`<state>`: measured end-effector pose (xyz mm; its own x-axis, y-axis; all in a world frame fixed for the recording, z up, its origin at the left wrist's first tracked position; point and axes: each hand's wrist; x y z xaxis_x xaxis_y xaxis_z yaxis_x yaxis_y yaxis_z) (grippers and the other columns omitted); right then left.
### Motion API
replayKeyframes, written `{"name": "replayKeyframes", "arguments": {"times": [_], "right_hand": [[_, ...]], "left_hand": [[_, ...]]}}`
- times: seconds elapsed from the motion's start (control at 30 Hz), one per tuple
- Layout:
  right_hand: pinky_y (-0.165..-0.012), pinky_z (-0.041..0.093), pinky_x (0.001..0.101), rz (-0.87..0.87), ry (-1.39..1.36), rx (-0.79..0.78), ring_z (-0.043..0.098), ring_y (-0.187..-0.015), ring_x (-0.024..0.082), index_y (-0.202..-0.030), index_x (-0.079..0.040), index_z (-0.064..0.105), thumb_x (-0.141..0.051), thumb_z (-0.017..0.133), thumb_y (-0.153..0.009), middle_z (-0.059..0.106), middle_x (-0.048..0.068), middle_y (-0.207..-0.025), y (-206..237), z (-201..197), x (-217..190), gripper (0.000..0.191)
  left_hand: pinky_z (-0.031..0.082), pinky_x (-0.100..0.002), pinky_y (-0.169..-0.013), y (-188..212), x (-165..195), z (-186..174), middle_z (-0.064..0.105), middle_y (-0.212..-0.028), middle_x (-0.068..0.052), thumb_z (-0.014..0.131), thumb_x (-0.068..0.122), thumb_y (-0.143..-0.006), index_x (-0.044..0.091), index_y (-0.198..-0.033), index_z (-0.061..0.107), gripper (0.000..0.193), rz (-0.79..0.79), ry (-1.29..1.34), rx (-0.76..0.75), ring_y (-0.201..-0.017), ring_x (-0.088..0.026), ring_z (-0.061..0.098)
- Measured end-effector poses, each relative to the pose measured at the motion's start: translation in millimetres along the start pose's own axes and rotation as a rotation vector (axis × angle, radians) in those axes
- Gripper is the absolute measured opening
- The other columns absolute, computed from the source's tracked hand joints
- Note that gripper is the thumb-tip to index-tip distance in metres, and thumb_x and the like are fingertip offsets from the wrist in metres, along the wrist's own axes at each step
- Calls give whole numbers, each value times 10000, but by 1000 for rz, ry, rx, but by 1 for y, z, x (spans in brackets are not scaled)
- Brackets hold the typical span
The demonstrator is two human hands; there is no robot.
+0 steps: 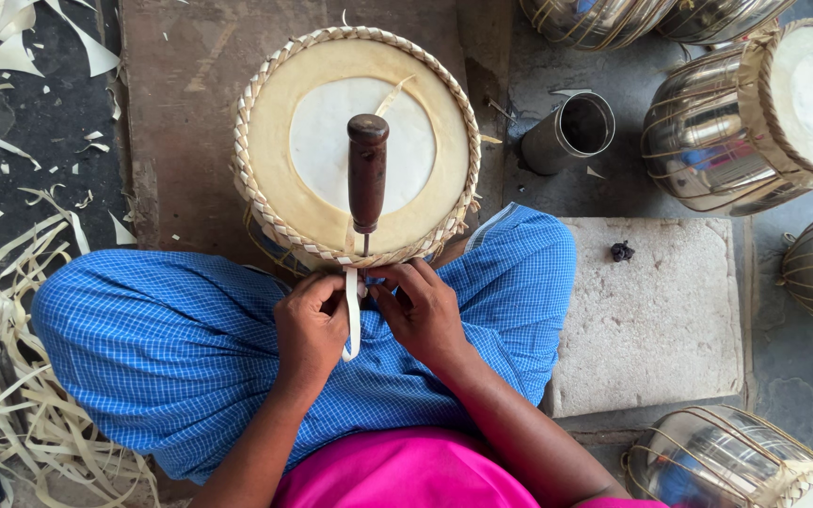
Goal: The person repairs various hand drums by using a tool to pull and adjust strips of material around the drumheads and rims.
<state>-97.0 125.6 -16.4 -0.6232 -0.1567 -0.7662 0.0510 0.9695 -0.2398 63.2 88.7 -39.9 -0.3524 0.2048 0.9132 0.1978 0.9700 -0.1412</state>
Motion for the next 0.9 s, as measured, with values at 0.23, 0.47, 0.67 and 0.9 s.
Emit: {"name": "replayKeyframes", "arguments": {"times": [0.23,0.47,0.67,0.9], "right_hand": [[-573,526,266,64,-74,1,643,-656,119,-1149,-90,713,-39,760,-899,637,43,-896,3,0,5,259],[-581,524,261,71,-97,-11,643,-675,111,-1156,-83,709,-29,744,-910,625,37,-890,3,-2,6,255],[-585,524,261,59,-104,-6,639,-675,110,-1158,-82,706,-24,741,-913,618,37,-889,3,-1,6,254],[-577,516,277,-20,0,60,640,-664,140,-1152,-110,704,-50,762,-912,643,45,-927,5,6,7,253]], "left_hand": [[599,-293,-596,0,-2,2,728,-861,-95,747,-5,-869,-9,-885,702,48,9,-13,2,-725,-177,752],[589,-295,-596,1,-2,2,711,-867,-93,727,-28,-865,-14,-901,691,53,17,-14,36,-717,-175,738],[587,-304,-604,1,-1,4,718,-853,-88,744,-7,-869,-10,-894,705,46,23,-45,27,-726,-184,741],[595,-319,-658,1,-5,2,747,-877,-88,745,10,-871,19,-941,742,71,45,-34,-5,-784,-206,764]]}}
Point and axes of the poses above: each hand's wrist, its own y-axis away from the middle knuckle, its own z-axis out of the palm, x = y × z
